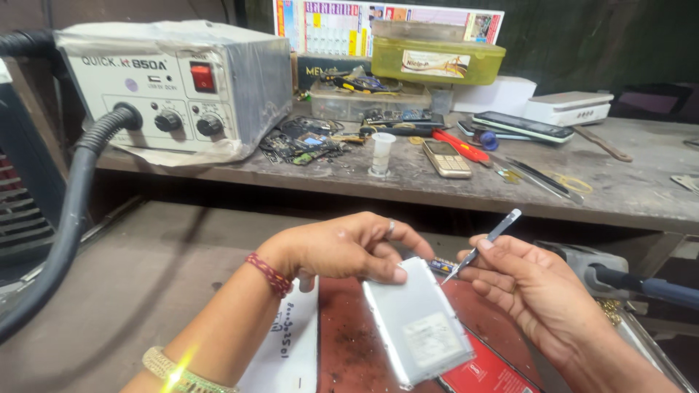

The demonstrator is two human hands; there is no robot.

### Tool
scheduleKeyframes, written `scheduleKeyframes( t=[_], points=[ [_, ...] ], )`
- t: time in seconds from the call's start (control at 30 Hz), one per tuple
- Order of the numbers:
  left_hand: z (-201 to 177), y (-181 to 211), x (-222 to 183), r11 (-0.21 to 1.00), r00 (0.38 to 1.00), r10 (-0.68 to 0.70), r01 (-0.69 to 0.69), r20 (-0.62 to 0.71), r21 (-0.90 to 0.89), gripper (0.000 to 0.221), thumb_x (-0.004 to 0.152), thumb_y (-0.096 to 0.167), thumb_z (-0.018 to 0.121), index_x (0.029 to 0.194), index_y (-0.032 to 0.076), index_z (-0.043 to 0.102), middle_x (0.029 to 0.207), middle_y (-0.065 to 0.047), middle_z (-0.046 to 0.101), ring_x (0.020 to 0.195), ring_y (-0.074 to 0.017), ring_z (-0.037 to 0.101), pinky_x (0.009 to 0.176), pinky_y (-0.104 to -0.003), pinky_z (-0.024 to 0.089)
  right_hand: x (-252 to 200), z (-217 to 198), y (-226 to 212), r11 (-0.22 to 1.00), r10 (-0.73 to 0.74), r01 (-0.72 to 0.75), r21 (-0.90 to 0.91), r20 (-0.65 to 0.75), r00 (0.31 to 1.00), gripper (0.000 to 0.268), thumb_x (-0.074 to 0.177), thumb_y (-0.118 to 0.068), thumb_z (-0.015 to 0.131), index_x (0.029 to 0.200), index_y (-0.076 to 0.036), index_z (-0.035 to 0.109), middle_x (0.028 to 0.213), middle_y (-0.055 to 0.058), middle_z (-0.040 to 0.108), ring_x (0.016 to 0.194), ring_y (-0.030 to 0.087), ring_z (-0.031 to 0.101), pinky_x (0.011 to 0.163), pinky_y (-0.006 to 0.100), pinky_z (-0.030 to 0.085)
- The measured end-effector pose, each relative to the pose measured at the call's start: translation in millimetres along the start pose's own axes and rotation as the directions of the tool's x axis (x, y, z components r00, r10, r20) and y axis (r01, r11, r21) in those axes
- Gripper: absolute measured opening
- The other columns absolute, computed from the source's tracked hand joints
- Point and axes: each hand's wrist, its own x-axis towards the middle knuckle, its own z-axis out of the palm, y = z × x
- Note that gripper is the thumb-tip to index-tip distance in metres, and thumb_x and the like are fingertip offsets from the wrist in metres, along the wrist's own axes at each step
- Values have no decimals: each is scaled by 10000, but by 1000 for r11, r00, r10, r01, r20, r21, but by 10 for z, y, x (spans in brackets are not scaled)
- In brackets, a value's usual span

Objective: The person removes the back cover of a smartphone and uses tweezers to carefully pry and lift the battery from the device's chassis. The back cover is set aside, and the battery is partially extracted while the phone remains on the workbench.

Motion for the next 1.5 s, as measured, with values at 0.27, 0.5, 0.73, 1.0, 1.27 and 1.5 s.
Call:
scheduleKeyframes(
  t=[0.27, 0.5, 0.73, 1.0, 1.27, 1.5],
  points=[
    [-351, 22, -411, 973, 964, -148, 182, -219, 144, 327, 975, 105, 576, 1266, 55, 715, 1024, 9, 759, 895, -40, 668, 820, -234, 553, -25, 134, -21, 998, 2, -3, -58, -11, 1000, 194, 968, -204, 617, 1043, -35, 677, 917, 118, 760, 789, 159, 742, 619, 240, 575],
    [-551, -185, -565, 874, 873, -264, 396, -410, 280, 317, 989, 133, 550, 1218, 145, 768, 979, 7, 758, 862, -59, 641, 832, -252, 531, 1, 237, 46, 999, 41, -41, -4, 66, 997, 176, 955, -190, 612, 1020, -34, 663, 892, 123, 753, 766, 179, 743, 637, 266, 612],
    [-694, -451, -600, 907, 901, -220, 331, -374, 263, 320, 969, 80, 556, 1197, 122, 777, 978, 2, 761, 897, -68, 653, 882, -254, 527, 32, 181, 65, 999, 37, -35, -22, 75, 997, 180, 962, -174, 610, 1045, -29, 677, 885, 136, 764, 748, 179, 746, 626, 251, 595],
    [-642, -471, -566, 852, 877, -230, 391, -422, 349, 343, 850, 124, 762, 1191, 153, 782, 831, 39, 668, 823, -80, 624, 798, -277, 530, 17, 136, 78, 998, 47, -45, -34, 70, 996, 203, 953, -185, 586, 1055, -29, 664, 869, 155, 753, 738, 242, 754, 646, 300, 623],
    [-600, -416, -660, 861, 879, -269, 402, -393, 311, 361, 724, 115, 872, 1079, 84, 821, 811, 45, 670, 773, -94, 653, 753, -267, 534, 7, 110, 75, 998, 41, -37, -55, 72, 997, 214, 964, -191, 586, 1063, -16, 660, 886, 163, 765, 764, 265, 767, 631, 275, 593],
    [-532, -313, -593, 873, 894, -241, 369, -377, 319, 432, 702, 131, 880, 1126, 101, 801, 828, 41, 649, 801, -86, 689, 787, -260, 561, 7, 89, 87, 999, 33, -30, -43, 78, 996, 202, 961, -181, 590, 1066, -24, 663, 905, 147, 772, 758, 239, 765, 619, 258, 586]
  ],
)
